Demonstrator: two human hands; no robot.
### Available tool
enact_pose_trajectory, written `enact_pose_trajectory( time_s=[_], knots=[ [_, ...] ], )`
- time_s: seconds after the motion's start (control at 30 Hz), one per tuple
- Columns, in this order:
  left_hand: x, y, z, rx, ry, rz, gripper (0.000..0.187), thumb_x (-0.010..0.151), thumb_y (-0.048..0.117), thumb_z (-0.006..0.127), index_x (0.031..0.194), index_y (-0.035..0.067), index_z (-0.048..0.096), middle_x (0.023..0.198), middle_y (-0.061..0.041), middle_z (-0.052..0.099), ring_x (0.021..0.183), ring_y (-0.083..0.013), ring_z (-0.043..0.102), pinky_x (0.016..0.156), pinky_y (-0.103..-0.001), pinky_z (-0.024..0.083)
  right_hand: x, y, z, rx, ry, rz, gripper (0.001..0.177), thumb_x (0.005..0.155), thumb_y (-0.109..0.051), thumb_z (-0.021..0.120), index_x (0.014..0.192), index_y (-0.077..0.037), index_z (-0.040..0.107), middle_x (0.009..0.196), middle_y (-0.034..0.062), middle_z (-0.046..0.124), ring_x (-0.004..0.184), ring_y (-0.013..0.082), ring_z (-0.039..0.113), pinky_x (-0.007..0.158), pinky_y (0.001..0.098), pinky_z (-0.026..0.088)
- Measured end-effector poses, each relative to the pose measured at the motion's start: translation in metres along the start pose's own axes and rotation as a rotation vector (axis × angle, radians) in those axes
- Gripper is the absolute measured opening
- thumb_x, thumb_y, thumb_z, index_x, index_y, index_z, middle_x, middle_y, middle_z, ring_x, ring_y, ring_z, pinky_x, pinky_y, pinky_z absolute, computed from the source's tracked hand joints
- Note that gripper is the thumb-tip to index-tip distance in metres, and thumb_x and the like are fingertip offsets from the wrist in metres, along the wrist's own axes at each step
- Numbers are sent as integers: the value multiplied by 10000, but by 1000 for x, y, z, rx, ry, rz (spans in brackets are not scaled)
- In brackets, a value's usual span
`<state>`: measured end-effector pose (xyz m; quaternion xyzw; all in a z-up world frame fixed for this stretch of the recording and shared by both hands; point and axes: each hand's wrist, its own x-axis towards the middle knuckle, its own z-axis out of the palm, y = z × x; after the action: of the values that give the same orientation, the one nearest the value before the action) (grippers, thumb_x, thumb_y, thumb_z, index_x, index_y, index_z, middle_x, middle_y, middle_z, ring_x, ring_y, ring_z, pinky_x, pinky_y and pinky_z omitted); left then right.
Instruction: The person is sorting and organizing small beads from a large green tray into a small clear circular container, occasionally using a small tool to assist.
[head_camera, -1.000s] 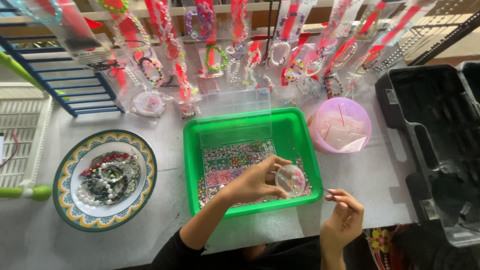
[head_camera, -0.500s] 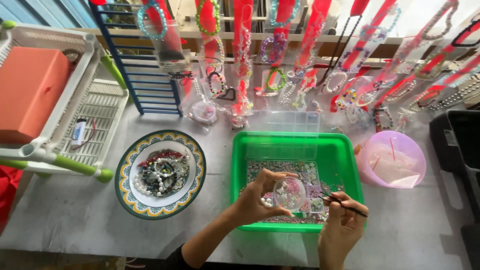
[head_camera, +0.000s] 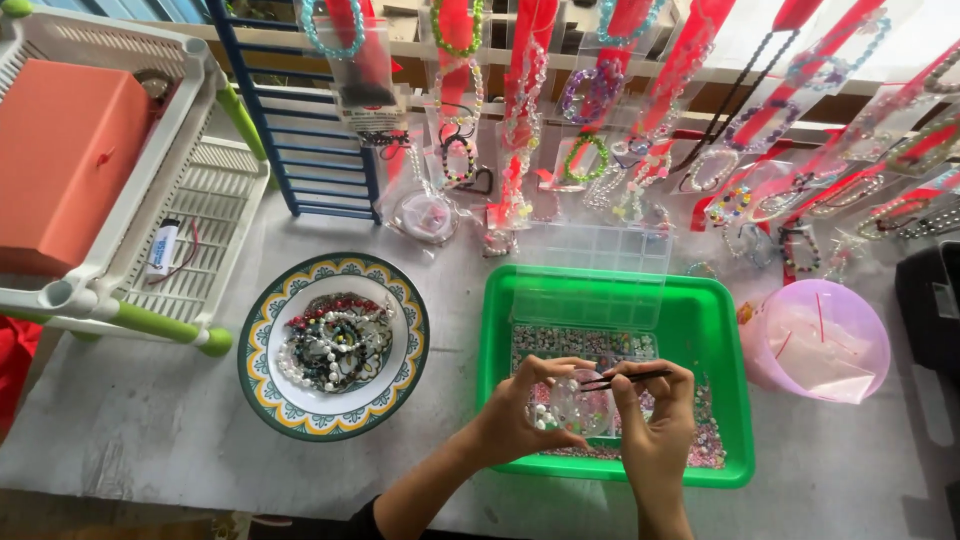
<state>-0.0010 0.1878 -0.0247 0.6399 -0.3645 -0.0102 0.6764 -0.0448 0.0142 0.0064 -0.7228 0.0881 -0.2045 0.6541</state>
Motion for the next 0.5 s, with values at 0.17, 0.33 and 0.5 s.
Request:
enact_pose_trajectory(
  time_s=[0.17,0.33,0.5],
  knots=[
    [-1,-1,-1,-18,8,-7,660,818,267,839,1307,145,412,1426,-184,589,1399,-350,559,1101,-439,497,7,4,4,41,-38,95,218,955,-115,667,1107,-66,519,1018,136,717,1014,235,715,963,365,579],
    [-4,-6,0,4,18,-48,653,817,263,846,1295,160,414,1429,-147,602,1410,-322,560,1032,-397,494,6,3,5,32,-79,37,181,966,-122,663,1087,-88,532,1003,120,724,1008,222,717,975,369,576],
    [-2,-4,-1,15,9,-42,663,814,268,843,1298,146,407,1435,-171,594,1403,-343,561,1029,-406,509,2,4,4,44,-88,-27,166,951,-73,677,1048,-81,543,958,117,716,922,241,761,869,363,625]
  ],
)
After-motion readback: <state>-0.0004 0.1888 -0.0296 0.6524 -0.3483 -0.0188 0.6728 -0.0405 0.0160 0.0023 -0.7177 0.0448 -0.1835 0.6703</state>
